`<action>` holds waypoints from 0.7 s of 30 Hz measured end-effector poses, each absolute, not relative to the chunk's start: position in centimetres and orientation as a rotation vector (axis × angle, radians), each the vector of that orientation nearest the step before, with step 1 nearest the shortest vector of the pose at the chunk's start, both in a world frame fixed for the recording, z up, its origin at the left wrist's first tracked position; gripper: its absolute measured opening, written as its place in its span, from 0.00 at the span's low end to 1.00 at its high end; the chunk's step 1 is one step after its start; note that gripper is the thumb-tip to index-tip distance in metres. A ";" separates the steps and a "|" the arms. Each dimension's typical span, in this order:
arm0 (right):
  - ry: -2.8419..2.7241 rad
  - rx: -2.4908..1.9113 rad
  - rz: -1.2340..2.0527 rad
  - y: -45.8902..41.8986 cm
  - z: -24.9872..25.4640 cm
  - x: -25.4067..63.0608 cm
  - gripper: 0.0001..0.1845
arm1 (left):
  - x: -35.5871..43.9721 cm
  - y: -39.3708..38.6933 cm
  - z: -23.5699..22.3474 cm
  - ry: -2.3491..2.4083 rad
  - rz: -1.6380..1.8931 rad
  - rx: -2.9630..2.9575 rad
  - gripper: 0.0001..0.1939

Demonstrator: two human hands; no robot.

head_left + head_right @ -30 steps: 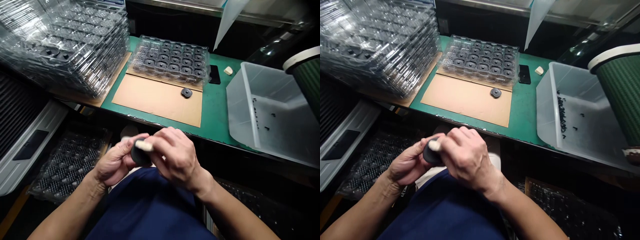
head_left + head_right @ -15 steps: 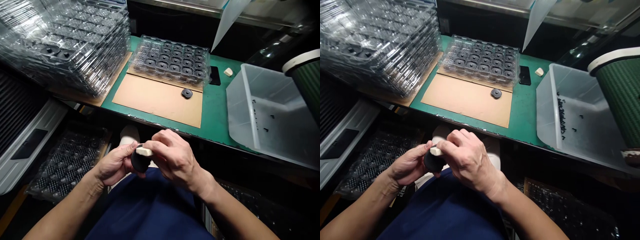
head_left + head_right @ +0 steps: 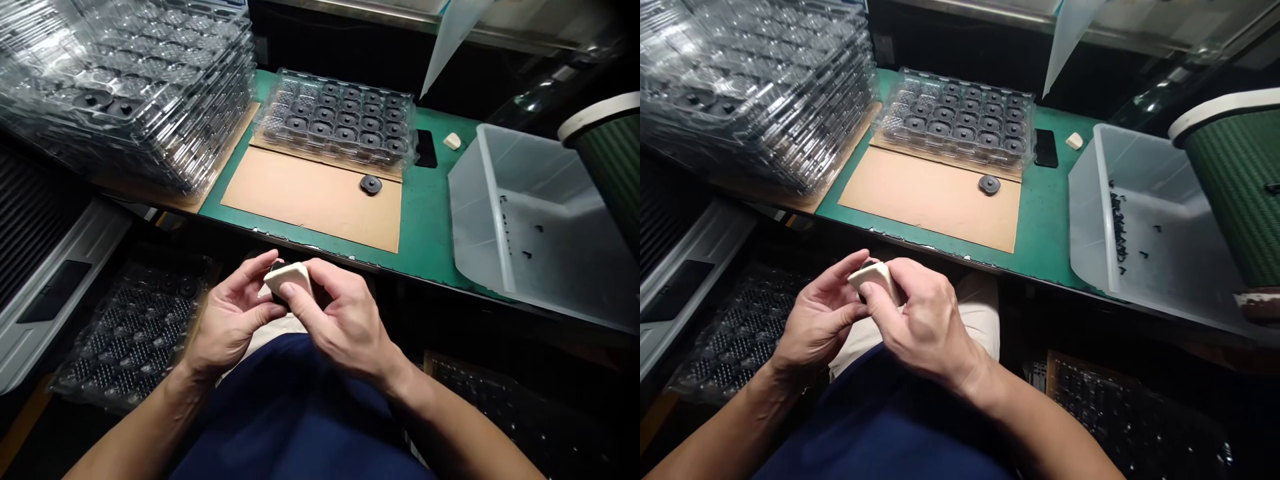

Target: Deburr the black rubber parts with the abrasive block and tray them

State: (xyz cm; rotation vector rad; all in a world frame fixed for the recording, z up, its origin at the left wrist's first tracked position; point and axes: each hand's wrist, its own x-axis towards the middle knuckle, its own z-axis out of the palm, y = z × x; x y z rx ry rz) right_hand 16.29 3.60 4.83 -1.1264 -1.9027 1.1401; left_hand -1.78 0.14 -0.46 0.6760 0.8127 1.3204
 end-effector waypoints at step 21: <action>-1.375 -1.010 1.775 4.5 -0.1 19.5 0.20 | -1.2 -0.3 1.9 0.803 1.246 0.487 0.28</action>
